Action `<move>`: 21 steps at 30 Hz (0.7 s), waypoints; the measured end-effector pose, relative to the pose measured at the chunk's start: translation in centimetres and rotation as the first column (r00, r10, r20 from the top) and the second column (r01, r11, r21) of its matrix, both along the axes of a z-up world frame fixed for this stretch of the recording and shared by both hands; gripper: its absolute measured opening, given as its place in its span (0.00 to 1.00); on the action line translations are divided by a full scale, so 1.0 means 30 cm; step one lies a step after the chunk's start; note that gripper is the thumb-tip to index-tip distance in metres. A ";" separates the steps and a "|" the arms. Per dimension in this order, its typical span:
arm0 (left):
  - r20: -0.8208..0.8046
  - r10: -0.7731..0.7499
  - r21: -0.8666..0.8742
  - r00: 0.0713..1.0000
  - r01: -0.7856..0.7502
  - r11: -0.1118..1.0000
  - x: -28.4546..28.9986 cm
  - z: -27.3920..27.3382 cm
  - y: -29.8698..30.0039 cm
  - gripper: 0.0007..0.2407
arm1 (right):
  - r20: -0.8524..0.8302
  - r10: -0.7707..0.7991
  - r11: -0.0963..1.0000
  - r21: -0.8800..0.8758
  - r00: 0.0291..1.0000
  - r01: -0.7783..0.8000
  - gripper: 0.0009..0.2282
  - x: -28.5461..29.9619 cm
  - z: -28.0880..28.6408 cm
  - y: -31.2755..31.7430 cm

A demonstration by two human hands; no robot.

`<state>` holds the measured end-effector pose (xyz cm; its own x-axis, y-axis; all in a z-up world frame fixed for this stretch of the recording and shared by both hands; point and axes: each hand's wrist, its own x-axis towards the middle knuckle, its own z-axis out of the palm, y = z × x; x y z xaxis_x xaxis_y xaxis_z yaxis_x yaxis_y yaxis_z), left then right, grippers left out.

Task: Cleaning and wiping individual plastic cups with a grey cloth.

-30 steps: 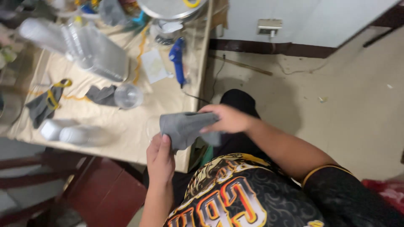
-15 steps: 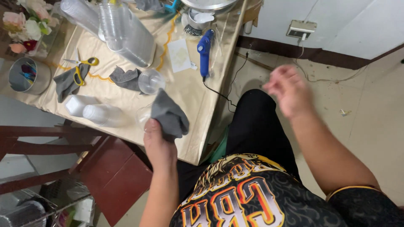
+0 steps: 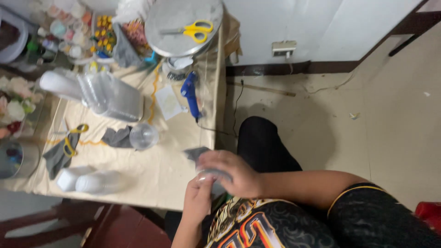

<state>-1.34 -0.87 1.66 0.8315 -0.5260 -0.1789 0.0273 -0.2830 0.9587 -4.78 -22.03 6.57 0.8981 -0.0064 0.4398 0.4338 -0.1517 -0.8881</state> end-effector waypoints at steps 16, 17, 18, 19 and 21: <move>0.119 0.307 -0.329 0.944 -0.254 0.909 0.131 -0.016 -0.113 0.16 | 0.104 0.050 0.927 0.365 0.993 -0.085 0.22 0.097 -0.083 -0.008; 0.126 0.299 -0.336 0.946 -0.242 0.910 0.146 -0.059 -0.127 0.16 | 0.113 0.041 0.930 0.359 0.993 -0.079 0.22 0.108 -0.154 -0.016; 0.554 0.171 -0.188 0.815 -0.077 0.979 0.163 -0.103 -0.142 0.13 | -0.007 0.123 0.858 0.503 0.992 -0.103 0.21 0.121 -0.225 -0.024; 0.853 -0.026 0.026 0.521 0.007 1.000 0.171 -0.144 -0.147 0.10 | -0.114 0.224 0.762 0.640 0.968 -0.101 0.19 0.128 -0.296 -0.024; 0.830 -0.179 0.145 0.528 0.107 0.984 0.175 -0.186 -0.156 0.11 | -0.308 0.315 0.711 0.703 0.898 -0.009 0.17 0.111 -0.168 -0.080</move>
